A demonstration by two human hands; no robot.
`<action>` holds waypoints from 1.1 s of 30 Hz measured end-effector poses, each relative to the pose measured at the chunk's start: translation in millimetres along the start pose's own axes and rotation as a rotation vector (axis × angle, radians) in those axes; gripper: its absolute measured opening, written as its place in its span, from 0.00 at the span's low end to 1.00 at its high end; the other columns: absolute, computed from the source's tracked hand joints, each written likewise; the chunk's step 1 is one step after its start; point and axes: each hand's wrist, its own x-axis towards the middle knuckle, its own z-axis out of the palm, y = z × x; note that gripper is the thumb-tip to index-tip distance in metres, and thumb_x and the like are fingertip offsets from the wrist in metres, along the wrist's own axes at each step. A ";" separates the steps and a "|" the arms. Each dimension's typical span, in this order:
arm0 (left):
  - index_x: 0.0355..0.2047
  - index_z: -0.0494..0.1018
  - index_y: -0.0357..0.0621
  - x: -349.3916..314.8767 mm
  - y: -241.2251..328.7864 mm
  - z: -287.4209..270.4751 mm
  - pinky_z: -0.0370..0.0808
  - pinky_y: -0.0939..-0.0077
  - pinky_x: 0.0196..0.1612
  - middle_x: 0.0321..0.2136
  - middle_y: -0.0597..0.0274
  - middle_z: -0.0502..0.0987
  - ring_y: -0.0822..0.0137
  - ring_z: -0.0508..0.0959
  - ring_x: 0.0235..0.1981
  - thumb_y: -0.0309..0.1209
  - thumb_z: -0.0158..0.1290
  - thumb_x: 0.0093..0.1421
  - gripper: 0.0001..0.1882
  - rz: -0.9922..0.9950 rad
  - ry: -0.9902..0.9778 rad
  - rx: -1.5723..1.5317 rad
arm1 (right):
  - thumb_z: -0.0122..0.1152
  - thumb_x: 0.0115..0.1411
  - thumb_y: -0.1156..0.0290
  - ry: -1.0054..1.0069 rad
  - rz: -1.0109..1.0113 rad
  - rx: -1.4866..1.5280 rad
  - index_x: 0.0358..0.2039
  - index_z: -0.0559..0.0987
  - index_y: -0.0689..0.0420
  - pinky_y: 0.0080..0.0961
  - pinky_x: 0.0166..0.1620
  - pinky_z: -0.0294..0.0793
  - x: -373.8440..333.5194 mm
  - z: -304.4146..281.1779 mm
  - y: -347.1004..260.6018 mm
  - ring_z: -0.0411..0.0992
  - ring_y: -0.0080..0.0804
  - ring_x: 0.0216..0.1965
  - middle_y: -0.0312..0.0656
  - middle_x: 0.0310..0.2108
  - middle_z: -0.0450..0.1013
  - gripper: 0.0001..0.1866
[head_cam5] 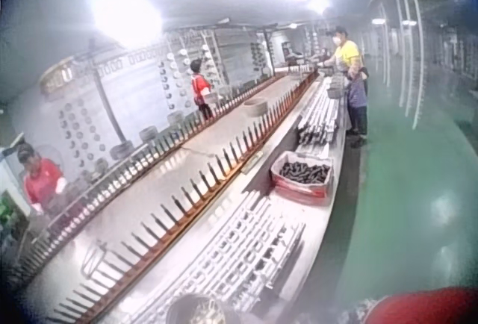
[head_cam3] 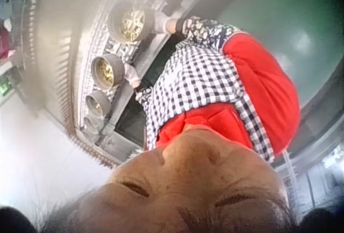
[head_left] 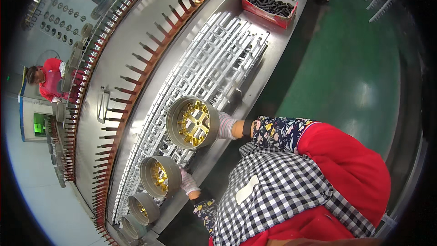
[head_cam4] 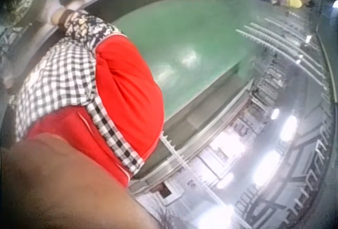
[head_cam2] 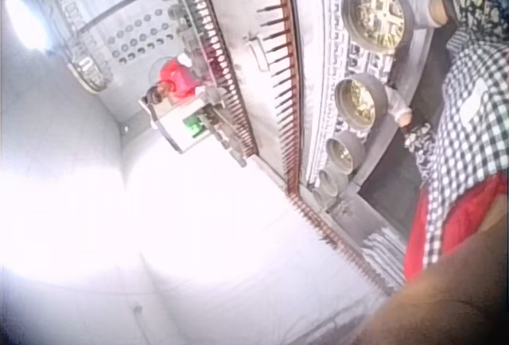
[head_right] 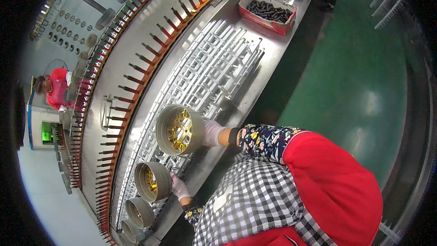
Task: Organizing and placing small metal components into trays on a factory assembly line.
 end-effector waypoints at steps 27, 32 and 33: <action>0.51 0.56 0.40 92.9 92.4 -135.0 0.56 0.65 0.51 0.47 0.41 0.61 0.48 0.61 0.50 0.31 0.33 0.55 0.22 -0.786 -0.680 -0.400 | 0.47 0.54 0.59 -0.253 0.352 -0.261 0.42 0.70 0.52 0.28 0.42 0.67 36.0 -273.0 62.0 0.69 0.40 0.38 0.47 0.36 0.70 0.17; 0.46 0.59 0.43 82.2 96.3 -125.3 0.65 0.65 0.37 0.33 0.49 0.68 0.53 0.68 0.35 0.27 0.34 0.56 0.17 -0.696 -0.625 -0.156 | 0.50 0.53 0.60 -0.199 0.225 -0.077 0.39 0.70 0.58 0.27 0.33 0.71 99.1 -314.5 178.2 0.72 0.37 0.28 0.46 0.31 0.72 0.18; 0.41 0.65 0.44 65.2 88.6 -100.6 0.72 0.67 0.23 0.21 0.57 0.74 0.59 0.75 0.21 0.31 0.36 0.57 0.13 -0.558 -0.409 -0.011 | 0.50 0.54 0.61 -0.264 0.431 0.171 0.39 0.70 0.60 0.25 0.30 0.72 115.4 -329.0 177.4 0.72 0.33 0.27 0.44 0.31 0.72 0.17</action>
